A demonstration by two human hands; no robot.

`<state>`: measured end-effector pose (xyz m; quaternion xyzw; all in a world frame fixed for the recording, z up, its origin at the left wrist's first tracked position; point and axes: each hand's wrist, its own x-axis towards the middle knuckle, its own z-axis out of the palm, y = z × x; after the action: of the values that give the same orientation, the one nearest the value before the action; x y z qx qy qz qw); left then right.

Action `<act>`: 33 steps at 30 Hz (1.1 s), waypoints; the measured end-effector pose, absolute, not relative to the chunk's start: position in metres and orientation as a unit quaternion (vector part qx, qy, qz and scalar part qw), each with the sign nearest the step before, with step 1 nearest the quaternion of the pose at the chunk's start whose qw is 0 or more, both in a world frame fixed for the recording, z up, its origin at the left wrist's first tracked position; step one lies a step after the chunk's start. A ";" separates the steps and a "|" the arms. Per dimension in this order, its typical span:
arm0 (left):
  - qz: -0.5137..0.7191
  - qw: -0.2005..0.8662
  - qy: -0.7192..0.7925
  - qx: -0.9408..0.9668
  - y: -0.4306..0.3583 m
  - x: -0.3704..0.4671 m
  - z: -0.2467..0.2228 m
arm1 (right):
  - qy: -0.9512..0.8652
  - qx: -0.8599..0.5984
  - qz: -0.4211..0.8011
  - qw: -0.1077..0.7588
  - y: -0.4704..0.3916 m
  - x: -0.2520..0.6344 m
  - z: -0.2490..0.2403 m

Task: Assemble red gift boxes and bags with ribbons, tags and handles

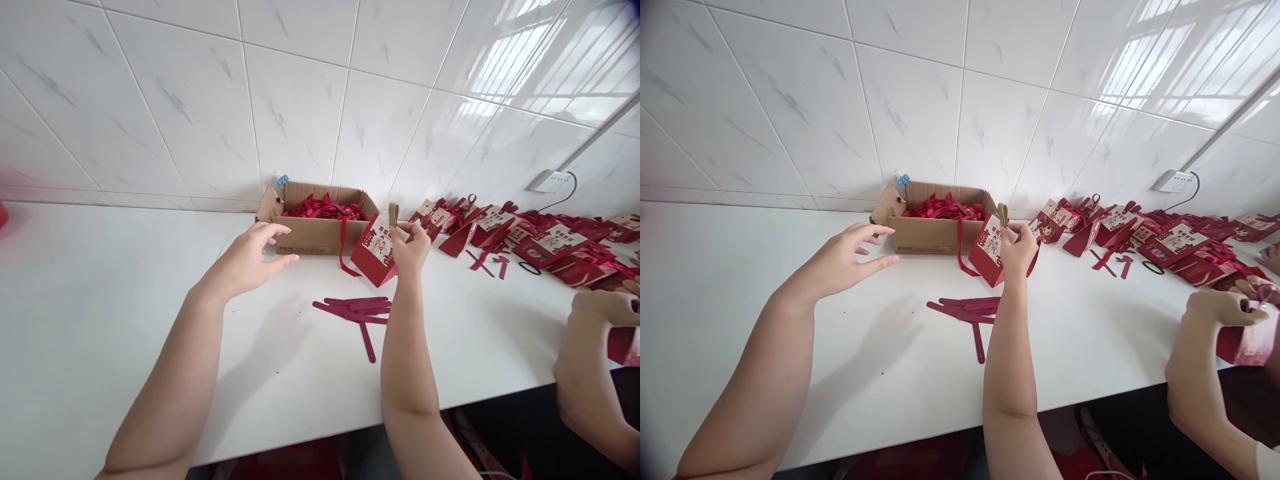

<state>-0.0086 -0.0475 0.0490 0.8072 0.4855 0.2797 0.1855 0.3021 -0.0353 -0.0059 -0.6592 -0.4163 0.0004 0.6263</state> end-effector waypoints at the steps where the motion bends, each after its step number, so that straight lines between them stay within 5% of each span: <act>1: 0.278 0.184 0.485 0.809 -0.047 -0.009 0.048 | -0.415 -0.661 -0.007 0.625 -0.036 0.303 -0.005; 10: 0.282 0.182 0.493 0.803 -0.047 -0.010 0.049 | -0.418 -0.622 0.026 0.662 -0.039 0.301 -0.003; 20: 0.393 0.235 0.417 0.785 -0.056 0.012 0.051 | -0.517 -0.473 0.256 0.666 -0.062 0.237 0.032; 28: 0.459 0.375 0.377 0.712 -0.066 0.021 0.056 | -0.415 -0.343 0.514 0.668 -0.069 0.198 0.040; 33: 0.497 0.380 0.390 0.676 -0.065 0.021 0.056 | -0.390 -0.314 0.562 0.659 -0.066 0.188 0.038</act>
<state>0.0213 -0.0651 0.0557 0.6756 0.3898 0.4971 0.3801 0.1884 -0.0656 0.0380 -0.3139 -0.3896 0.5618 0.6588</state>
